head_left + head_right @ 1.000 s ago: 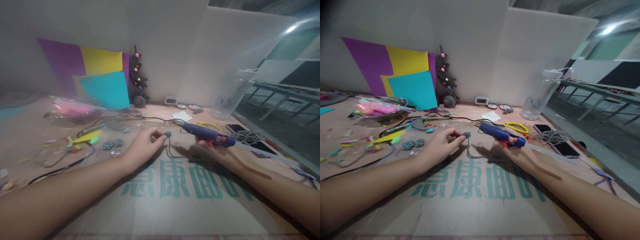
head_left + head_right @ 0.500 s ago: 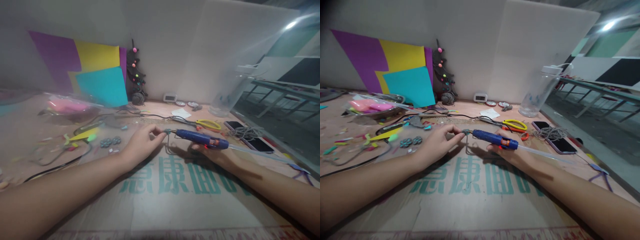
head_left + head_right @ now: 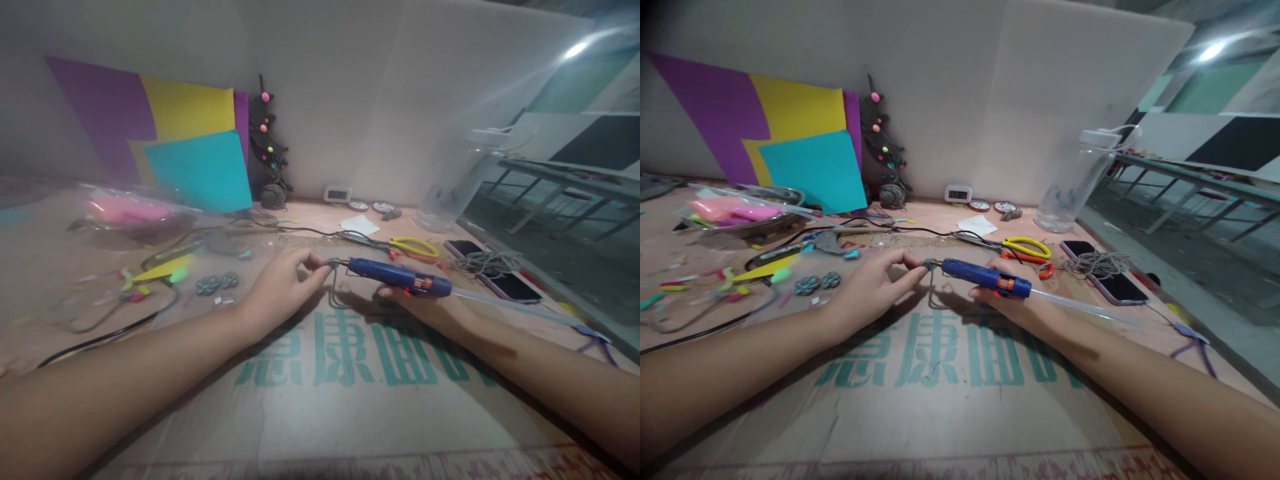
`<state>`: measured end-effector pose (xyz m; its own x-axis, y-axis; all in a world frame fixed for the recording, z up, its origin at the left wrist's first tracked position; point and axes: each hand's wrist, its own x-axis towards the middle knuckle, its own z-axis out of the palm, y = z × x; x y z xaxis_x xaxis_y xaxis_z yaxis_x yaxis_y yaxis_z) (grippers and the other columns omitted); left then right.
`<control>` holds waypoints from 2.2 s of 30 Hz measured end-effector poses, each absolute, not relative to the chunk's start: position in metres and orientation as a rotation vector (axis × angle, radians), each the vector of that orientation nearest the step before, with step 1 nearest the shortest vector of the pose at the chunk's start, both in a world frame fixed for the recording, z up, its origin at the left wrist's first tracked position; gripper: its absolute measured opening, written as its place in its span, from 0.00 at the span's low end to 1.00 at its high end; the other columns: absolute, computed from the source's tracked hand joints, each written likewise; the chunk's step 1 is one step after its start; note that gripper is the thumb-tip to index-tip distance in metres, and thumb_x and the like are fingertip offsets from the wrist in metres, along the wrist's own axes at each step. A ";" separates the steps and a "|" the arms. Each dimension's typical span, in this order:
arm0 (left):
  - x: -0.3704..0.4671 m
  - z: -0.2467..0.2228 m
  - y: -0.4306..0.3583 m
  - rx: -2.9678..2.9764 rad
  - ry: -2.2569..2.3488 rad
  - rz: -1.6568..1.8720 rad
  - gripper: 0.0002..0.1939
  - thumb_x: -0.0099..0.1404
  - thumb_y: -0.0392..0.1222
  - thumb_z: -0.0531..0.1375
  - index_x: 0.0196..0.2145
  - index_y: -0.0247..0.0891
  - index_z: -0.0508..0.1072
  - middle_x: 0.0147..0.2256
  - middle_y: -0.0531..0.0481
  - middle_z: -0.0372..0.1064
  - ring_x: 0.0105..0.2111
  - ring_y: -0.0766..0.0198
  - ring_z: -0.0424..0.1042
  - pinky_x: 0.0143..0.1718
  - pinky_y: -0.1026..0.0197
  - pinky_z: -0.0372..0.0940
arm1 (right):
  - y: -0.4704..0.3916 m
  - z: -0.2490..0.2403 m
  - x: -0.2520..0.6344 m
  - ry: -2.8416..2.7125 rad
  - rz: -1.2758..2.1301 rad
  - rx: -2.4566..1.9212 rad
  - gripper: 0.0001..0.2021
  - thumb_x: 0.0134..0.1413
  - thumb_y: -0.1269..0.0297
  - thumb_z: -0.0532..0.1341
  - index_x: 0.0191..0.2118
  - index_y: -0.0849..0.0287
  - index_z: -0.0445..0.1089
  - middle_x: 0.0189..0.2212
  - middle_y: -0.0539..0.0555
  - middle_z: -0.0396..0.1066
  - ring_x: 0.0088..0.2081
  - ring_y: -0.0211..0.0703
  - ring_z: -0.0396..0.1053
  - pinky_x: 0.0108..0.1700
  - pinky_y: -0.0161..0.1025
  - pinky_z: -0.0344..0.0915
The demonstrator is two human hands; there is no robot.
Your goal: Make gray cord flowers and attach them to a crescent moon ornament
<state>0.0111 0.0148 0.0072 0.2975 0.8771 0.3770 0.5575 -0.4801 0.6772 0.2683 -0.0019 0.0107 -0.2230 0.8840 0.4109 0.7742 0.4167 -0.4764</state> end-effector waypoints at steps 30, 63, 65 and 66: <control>0.010 0.006 0.015 2.230 1.272 1.020 0.08 0.67 0.43 0.58 0.31 0.39 0.71 0.35 0.50 0.74 0.39 0.56 0.71 0.43 0.56 0.62 | -0.003 0.014 0.266 -2.044 0.291 -1.405 0.11 0.50 0.55 0.65 0.25 0.54 0.68 0.21 0.51 0.69 0.24 0.44 0.68 0.26 0.41 0.66; 0.010 0.009 0.016 2.007 1.291 0.985 0.09 0.66 0.47 0.58 0.31 0.40 0.71 0.33 0.51 0.75 0.34 0.59 0.73 0.38 0.58 0.65 | -0.004 0.017 0.268 -1.996 0.318 -1.458 0.11 0.49 0.54 0.63 0.26 0.54 0.66 0.23 0.49 0.69 0.25 0.43 0.67 0.26 0.38 0.63; 0.010 0.008 0.016 2.010 1.292 0.992 0.09 0.66 0.47 0.58 0.31 0.40 0.72 0.33 0.51 0.75 0.35 0.58 0.73 0.39 0.58 0.65 | -0.002 0.015 0.269 -2.010 0.275 -1.439 0.12 0.48 0.53 0.64 0.25 0.54 0.65 0.22 0.50 0.69 0.26 0.44 0.67 0.27 0.40 0.65; 0.010 0.008 0.016 2.020 1.289 0.995 0.09 0.65 0.46 0.58 0.31 0.40 0.72 0.33 0.51 0.75 0.35 0.58 0.73 0.40 0.58 0.65 | -0.001 0.014 0.269 -2.017 0.263 -1.436 0.12 0.48 0.53 0.64 0.25 0.54 0.65 0.22 0.51 0.69 0.26 0.45 0.68 0.27 0.40 0.65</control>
